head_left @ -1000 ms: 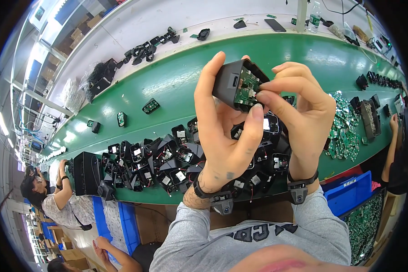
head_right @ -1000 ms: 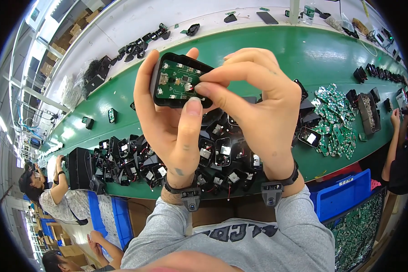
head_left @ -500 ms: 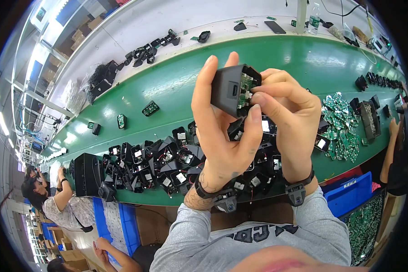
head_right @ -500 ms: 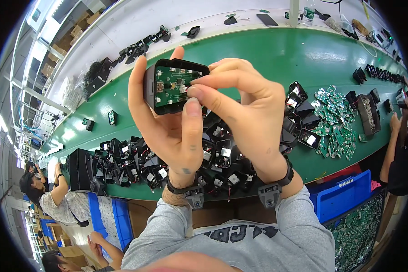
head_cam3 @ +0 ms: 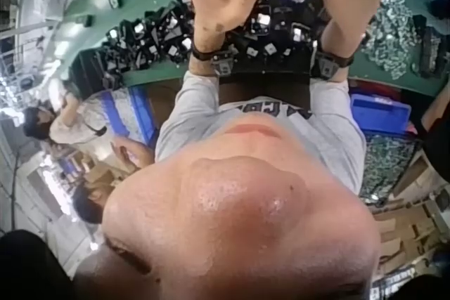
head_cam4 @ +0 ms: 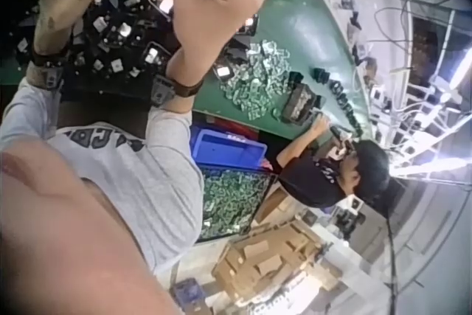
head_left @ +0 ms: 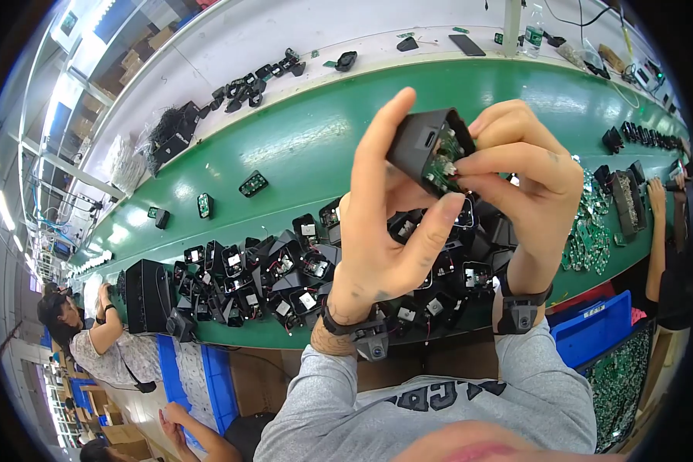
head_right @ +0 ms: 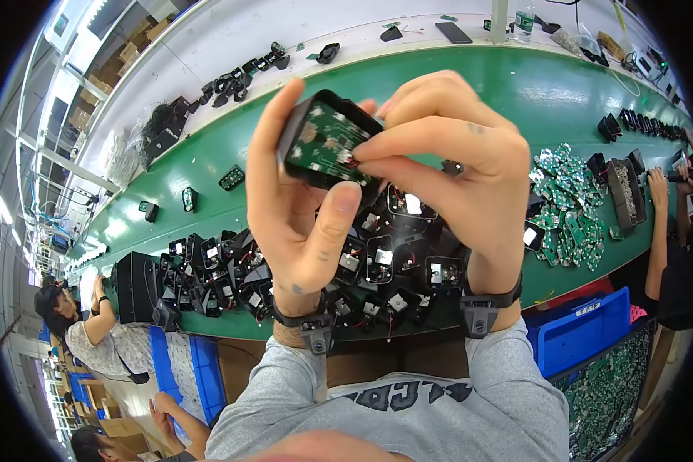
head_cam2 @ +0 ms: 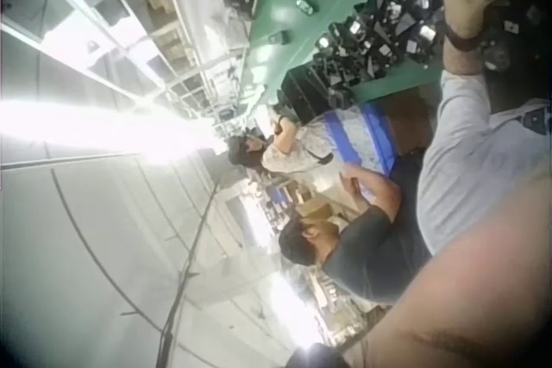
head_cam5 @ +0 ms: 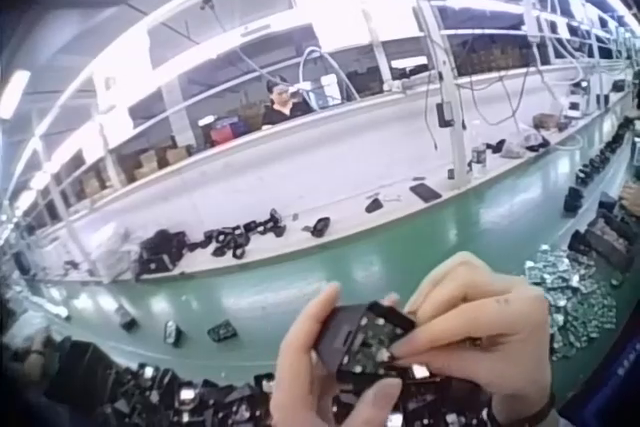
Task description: The person picks up a black plastic housing and a circuit board, fits the board into the housing by hand, and presses them together. After ensuring the board is seated, the person places the assembled unit back onto the green conveyor belt.
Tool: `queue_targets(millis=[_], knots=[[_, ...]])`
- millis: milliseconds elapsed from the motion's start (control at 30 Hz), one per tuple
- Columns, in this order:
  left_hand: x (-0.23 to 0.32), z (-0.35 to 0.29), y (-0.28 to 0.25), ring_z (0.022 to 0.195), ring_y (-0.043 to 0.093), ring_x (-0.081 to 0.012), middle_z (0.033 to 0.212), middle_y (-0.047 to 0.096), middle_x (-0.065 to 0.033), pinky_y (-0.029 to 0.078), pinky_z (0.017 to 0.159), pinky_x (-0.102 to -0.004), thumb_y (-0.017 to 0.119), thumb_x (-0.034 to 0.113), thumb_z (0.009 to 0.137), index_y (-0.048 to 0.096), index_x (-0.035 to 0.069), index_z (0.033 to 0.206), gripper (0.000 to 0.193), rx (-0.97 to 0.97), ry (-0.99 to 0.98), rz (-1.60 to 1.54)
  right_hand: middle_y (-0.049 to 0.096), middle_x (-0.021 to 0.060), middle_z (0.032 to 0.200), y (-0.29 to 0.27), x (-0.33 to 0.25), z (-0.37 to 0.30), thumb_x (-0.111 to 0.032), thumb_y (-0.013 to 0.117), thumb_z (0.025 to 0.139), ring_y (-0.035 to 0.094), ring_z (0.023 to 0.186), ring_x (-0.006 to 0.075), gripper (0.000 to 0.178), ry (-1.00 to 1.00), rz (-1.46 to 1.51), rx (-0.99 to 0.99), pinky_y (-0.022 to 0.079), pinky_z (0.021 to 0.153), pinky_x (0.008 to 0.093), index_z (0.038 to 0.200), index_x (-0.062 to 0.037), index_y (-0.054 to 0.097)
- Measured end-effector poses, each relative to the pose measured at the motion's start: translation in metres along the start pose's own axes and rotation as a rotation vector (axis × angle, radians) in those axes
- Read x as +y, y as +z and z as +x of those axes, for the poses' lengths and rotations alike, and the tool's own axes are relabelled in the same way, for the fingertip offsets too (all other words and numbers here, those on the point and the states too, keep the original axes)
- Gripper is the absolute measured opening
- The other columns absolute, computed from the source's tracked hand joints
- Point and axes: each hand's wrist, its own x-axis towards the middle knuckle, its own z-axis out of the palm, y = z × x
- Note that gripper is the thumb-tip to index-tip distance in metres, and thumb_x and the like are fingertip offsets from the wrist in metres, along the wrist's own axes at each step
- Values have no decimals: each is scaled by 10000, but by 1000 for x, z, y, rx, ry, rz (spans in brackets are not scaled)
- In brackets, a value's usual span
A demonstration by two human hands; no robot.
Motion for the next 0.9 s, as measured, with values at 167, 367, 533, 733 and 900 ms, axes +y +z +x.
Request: queue_targets(millis=[167, 367, 533, 733, 900], knots=[[-1, 1, -3, 1056, 588, -245, 1179, 546, -201, 506, 898, -351, 573, 132, 877, 254, -98, 1400, 655, -91, -209, -125, 615, 51, 741, -4, -5, -2, -10, 788, 548, 585, 794, 199, 213, 87, -52, -27, 471, 638, 288, 740, -29, 698], [-8, 4, -6, 956, 638, -196, 1107, 613, -181, 514, 836, -308, 581, 133, 906, 240, -41, 1428, 647, -97, -250, -130, 600, 50, 718, 3, -15, 0, 17, 752, 554, 585, 848, 234, 197, 72, -287, -30, 457, 718, 304, 723, -18, 656], [-9, 5, -7, 1074, 572, -211, 1211, 538, -182, 471, 919, -325, 600, 177, 920, 185, -39, 1447, 705, -59, -115, -117, 615, 53, 753, 17, -20, -5, 28, 742, 619, 580, 901, 244, 160, 200, -215, 94, 453, 773, 314, 764, -8, 685], [-12, 5, -9, 1050, 571, -186, 1216, 531, -163, 466, 901, -297, 594, 106, 917, 192, -6, 1447, 674, 93, 1, -85, 617, 84, 900, 31, -31, -4, 43, 649, 708, 549, 1026, 291, 241, 174, -251, 31, 426, 886, 369, 928, -28, 716], [-12, 7, -12, 1016, 578, -158, 1167, 552, -131, 476, 870, -275, 563, 58, 906, 236, -14, 1420, 613, 145, -145, -98, 589, 93, 1101, 35, -41, -9, 50, 613, 671, 463, 1181, 355, 398, 99, -732, -61, 382, 971, 439, 1021, -105, 721]])
